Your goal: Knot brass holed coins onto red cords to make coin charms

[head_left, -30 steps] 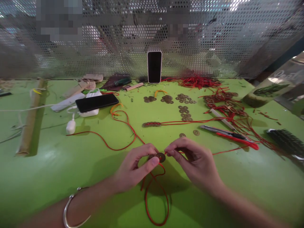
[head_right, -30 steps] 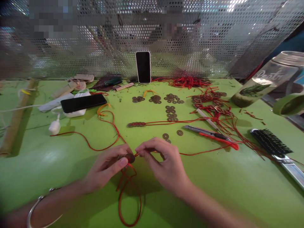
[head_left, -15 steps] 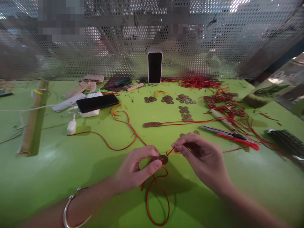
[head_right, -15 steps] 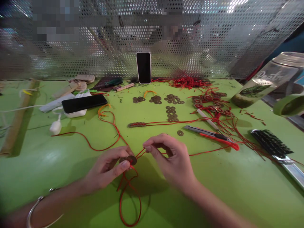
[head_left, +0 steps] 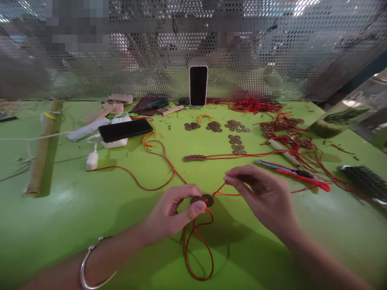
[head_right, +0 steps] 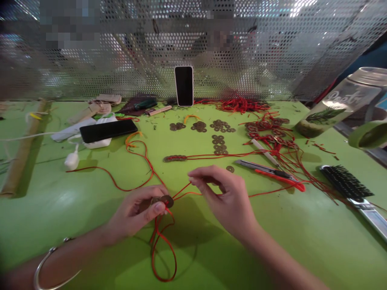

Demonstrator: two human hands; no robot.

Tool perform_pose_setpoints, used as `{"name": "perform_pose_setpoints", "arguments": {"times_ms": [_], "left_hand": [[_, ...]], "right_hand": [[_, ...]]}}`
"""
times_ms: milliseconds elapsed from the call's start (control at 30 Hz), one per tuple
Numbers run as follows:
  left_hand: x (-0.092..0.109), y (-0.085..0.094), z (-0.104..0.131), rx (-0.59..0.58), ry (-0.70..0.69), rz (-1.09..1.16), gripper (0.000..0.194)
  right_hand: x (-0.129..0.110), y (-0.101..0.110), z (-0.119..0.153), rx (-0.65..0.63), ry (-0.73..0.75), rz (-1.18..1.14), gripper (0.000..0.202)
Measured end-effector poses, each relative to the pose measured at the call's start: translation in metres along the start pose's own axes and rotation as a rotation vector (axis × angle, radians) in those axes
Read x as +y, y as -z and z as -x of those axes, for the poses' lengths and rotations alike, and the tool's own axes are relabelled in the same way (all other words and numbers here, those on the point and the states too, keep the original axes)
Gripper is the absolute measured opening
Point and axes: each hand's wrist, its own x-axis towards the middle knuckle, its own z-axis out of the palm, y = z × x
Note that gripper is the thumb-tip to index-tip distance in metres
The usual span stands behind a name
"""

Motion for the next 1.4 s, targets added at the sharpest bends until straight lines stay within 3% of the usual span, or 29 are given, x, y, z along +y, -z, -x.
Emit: {"name": "perform_pose_setpoints", "arguments": {"times_ms": [100, 167, 433, 567, 733, 900, 967, 1100, 1167, 1267, 1333, 1400], "left_hand": [[0.001, 0.001, -0.001, -0.003, -0.013, 0.011, 0.027], [0.001, 0.001, -0.002, -0.001, -0.005, 0.005, 0.026], [-0.002, -0.002, -0.001, -0.048, 0.077, 0.014, 0.025], [-0.002, -0.001, 0.001, -0.054, 0.101, 0.025, 0.025], [0.005, -0.003, 0.001, -0.146, -0.021, 0.058, 0.026], [0.005, -0.002, 0.002, -0.09, 0.008, 0.082, 0.027], [0.004, 0.0, 0.002, -0.065, 0.018, 0.099, 0.028], [0.003, 0.004, 0.0, -0.028, 0.014, 0.108, 0.029], [0.002, 0.005, -0.002, -0.015, 0.01, 0.102, 0.03], [0.001, 0.007, -0.004, -0.011, -0.007, 0.109, 0.031], [0.0, 0.008, -0.005, -0.011, -0.026, 0.108, 0.031], [-0.001, 0.009, -0.005, -0.007, -0.042, 0.103, 0.03]], "right_hand": [[0.003, -0.002, 0.001, -0.187, 0.213, 0.189, 0.028], [0.005, -0.004, 0.002, -0.247, 0.306, 0.2, 0.026], [0.006, -0.009, 0.002, -0.151, 0.411, 0.124, 0.019], [0.003, -0.005, -0.002, -0.081, 0.36, 0.16, 0.014], [0.012, 0.007, -0.008, 0.075, 0.231, 0.288, 0.01], [0.021, 0.014, -0.011, 0.048, 0.162, 0.312, 0.007], [0.023, 0.021, -0.013, 0.101, 0.083, 0.248, 0.006], [0.032, 0.052, -0.023, 0.449, -0.057, -0.086, 0.009], [0.041, 0.075, -0.028, 0.611, -0.088, -0.291, 0.012], [0.062, 0.117, -0.031, 0.807, -0.251, -0.422, 0.017], [0.08, 0.147, -0.026, 0.87, -0.342, -0.466, 0.022], [0.098, 0.176, -0.014, 0.869, -0.261, -0.391, 0.027]]}}
